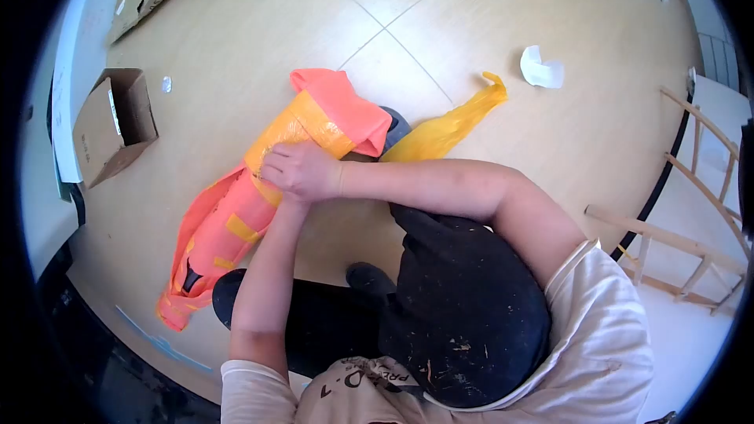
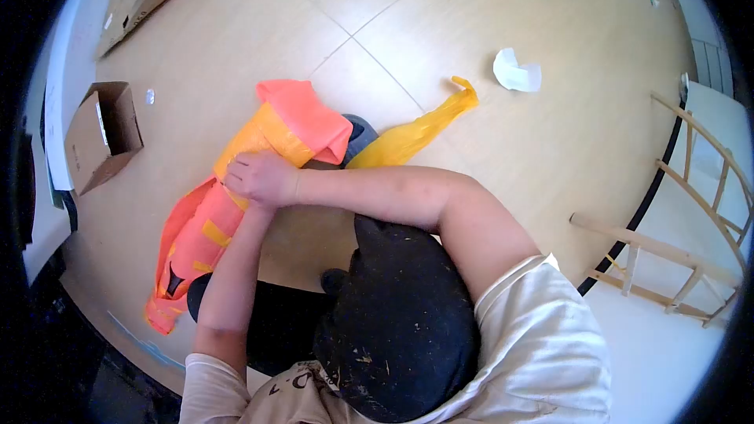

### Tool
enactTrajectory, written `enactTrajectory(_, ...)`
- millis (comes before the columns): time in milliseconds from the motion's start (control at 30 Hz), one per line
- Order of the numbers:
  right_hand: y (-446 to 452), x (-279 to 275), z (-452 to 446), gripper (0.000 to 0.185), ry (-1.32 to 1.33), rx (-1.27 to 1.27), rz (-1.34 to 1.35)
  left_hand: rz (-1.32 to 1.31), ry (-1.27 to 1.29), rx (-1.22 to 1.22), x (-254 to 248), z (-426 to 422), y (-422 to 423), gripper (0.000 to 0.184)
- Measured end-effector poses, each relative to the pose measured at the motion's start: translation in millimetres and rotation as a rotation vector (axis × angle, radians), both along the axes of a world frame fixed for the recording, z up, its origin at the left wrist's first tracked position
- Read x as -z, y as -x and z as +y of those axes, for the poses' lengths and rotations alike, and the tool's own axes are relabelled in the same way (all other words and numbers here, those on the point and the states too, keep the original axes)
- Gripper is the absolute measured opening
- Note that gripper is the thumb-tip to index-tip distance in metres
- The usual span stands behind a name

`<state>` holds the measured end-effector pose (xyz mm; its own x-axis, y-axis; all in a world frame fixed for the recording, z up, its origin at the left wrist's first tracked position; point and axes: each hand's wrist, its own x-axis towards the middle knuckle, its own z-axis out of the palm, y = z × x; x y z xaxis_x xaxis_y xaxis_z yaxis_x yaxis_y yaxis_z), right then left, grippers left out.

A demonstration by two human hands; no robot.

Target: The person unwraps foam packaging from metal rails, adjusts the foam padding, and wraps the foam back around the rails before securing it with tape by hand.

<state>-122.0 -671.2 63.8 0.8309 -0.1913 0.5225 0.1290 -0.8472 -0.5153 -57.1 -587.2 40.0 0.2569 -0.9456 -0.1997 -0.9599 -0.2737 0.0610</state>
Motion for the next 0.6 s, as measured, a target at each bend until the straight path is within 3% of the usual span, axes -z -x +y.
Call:
enactTrajectory(200, 8, 9, 2, 0.013, -0.145, -0.009, -0.028, 0.306, -0.214, 0.089, -35, 43, -41, 0.035)
enactTrajectory(267, 9, 15, 3, 0.013, -0.148, 0.017, -0.014, 0.290, -0.097, 0.039, -62, 60, -67, 0.043)
enactTrajectory(333, 11, 29, 8, 0.017, -0.004, -0.092, 0.186, 0.289, 0.029, -0.021, -89, 46, -73, 0.051)
enactTrajectory(367, 6, 36, 9, 0.017, -0.004, -0.087, 0.190, 0.428, 0.016, -0.014, -107, 28, -68, 0.052)
enactTrajectory(400, 0, 44, 8, 0.021, -0.118, -0.232, 0.394, 0.567, 0.006, -0.009, -115, 16, -61, 0.054)
enactTrajectory(433, -1, 44, 3, 0.025, -0.228, -0.378, 0.599, 0.570, 0.014, -0.009, -109, 10, -54, 0.054)
enactTrajectory(467, 2, 42, 3, 0.025, -0.219, -0.374, 0.605, 0.663, 0.046, -0.051, -96, 4, -46, 0.054)
enactTrajectory(533, 5, 28, 1, 0.031, 0.107, -0.389, 0.575, 0.937, 0.143, -0.148, -76, 4, -44, 0.060)
enactTrajectory(567, 13, 24, -3, 0.031, 0.114, -0.386, 0.584, 0.944, 0.149, -0.144, -70, 4, -47, 0.060)
enactTrajectory(600, 25, 19, -2, 0.034, 0.029, -0.311, 0.421, 0.930, 0.115, -0.118, -69, 6, -50, 0.057)
